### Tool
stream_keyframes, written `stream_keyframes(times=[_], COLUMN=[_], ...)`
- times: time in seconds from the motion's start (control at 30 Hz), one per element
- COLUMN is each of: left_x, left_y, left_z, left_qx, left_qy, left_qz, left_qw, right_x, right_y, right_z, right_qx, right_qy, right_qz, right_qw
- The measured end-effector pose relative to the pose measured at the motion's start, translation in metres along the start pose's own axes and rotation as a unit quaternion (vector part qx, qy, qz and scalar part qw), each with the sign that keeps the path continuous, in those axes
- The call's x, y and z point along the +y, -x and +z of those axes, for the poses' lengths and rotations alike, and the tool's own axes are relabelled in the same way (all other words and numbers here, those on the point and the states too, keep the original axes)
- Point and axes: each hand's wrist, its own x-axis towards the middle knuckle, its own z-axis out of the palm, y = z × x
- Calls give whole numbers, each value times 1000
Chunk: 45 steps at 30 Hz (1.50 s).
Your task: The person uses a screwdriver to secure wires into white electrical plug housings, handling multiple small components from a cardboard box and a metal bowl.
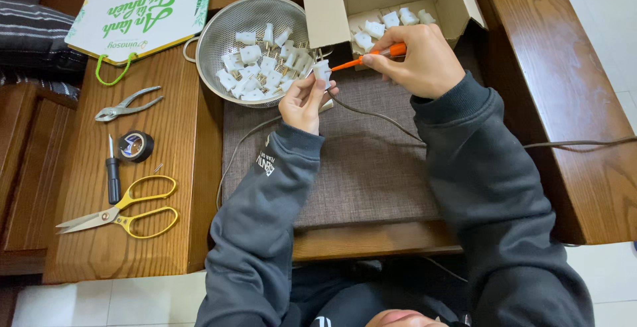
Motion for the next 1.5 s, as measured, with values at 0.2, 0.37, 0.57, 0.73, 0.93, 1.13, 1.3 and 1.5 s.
stream_keyframes(times=[0.2,0.37,0.57,0.73,0.93,1.13,1.3,1.5], left_x=[-3,1,6,7,5,5,-4,-16], left_y=[-1,0,1,2,1,-1,-3,-1], left_z=[-1,-1,3,5,6,5,2,-1], left_qx=[0,-3,5,8,38,37,33,1], left_qy=[13,4,3,-2,29,36,47,43], left_qz=[-2,-3,-21,-36,-55,-66,-72,-4], left_qw=[1000,1000,1000,999,997,997,996,999], right_x=[0,2,4,6,13,26,45,96], right_y=[0,-1,-2,-2,-6,-10,-17,-29], right_z=[0,1,0,-5,0,8,23,68], right_qx=[-2,-10,-9,-12,-18,30,-53,-65], right_qy=[-3,7,22,11,-18,-6,80,91], right_qz=[-3,8,7,-16,4,-17,-12,0], right_qw=[1000,1000,1000,1000,1000,999,995,994])
